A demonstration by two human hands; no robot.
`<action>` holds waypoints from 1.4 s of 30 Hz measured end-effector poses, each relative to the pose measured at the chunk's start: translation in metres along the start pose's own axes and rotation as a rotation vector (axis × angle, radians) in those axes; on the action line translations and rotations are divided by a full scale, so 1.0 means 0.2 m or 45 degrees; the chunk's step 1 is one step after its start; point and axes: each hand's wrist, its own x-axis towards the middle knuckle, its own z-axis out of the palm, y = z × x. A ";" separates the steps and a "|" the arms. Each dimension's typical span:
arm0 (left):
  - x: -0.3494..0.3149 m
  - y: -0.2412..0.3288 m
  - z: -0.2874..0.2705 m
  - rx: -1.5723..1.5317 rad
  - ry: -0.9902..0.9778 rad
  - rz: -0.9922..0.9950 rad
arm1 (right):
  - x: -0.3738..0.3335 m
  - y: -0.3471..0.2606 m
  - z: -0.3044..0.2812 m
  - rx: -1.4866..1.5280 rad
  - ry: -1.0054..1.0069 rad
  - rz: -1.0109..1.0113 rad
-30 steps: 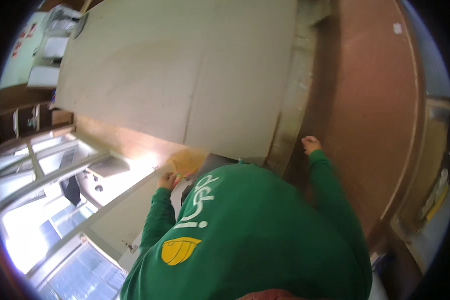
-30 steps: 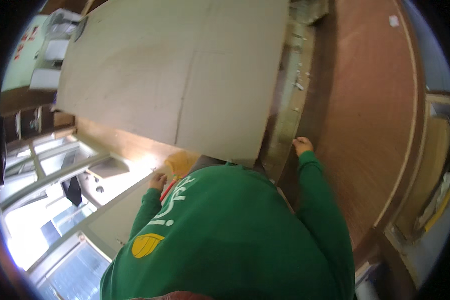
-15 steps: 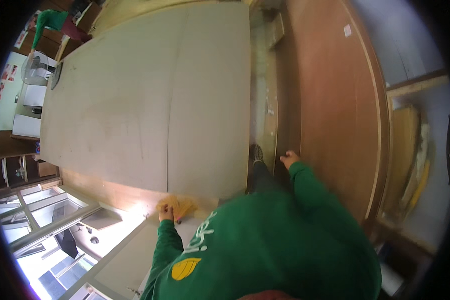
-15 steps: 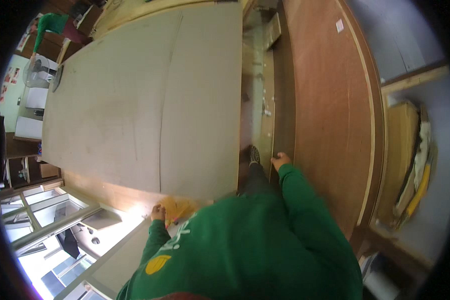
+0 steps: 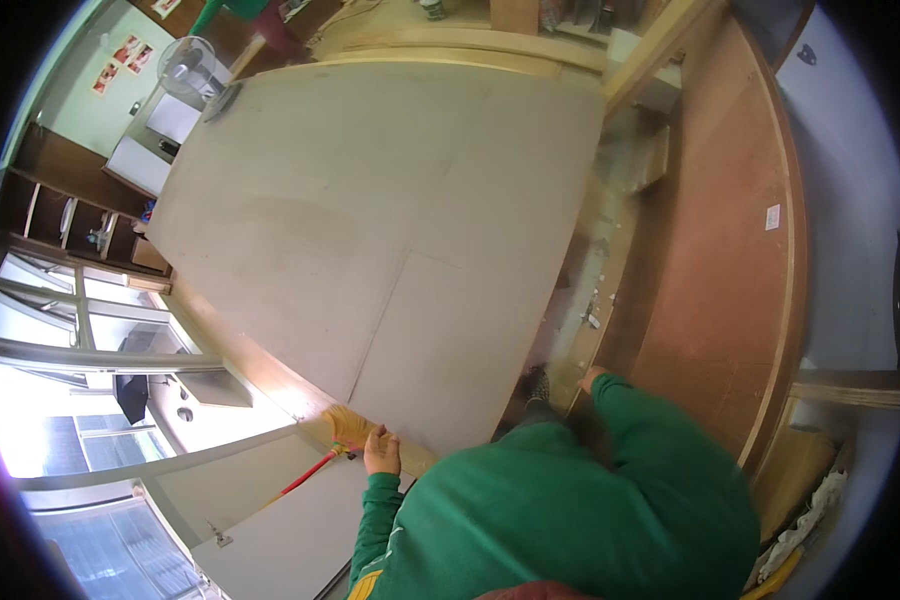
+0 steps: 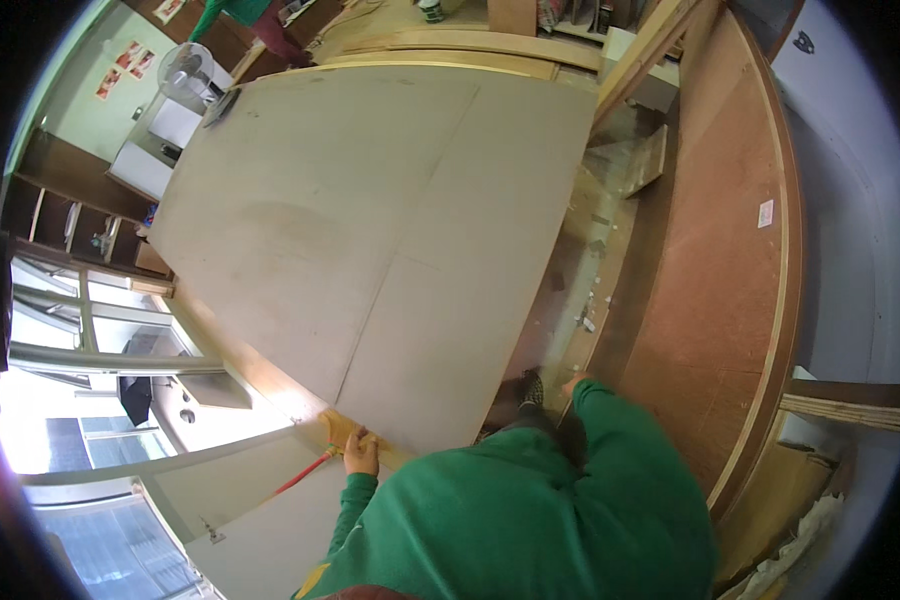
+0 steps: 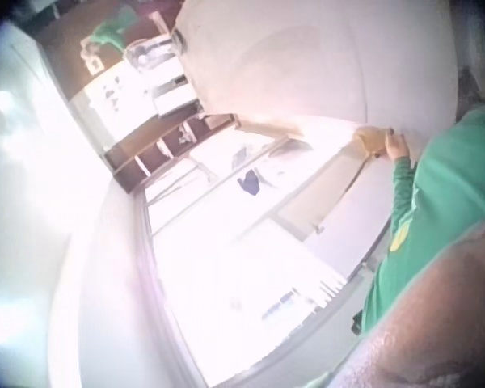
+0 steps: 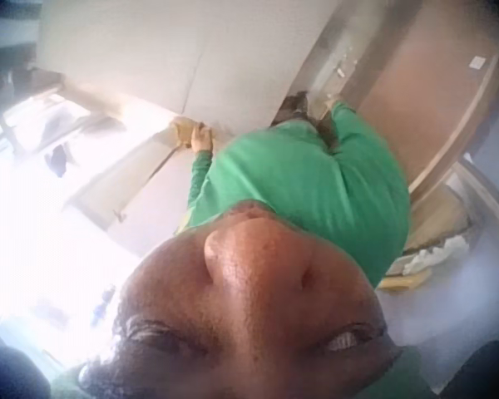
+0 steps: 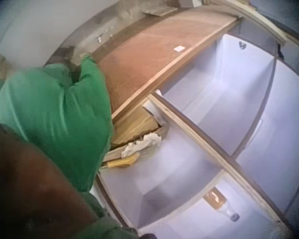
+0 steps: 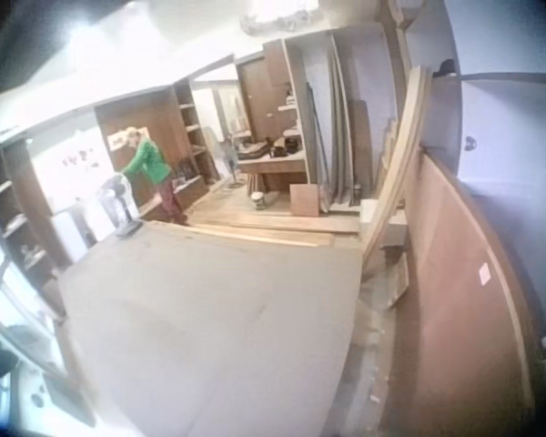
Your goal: The person uses a tape measure to mark dimensions on a large gray panel and a wooden board, then moves the gray panel to reveal and lift a long wooden plank.
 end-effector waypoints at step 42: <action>0.24 0.55 0.80 -0.187 0.130 -0.521 | 0.74 -0.08 -1.81 -0.021 0.044 -0.194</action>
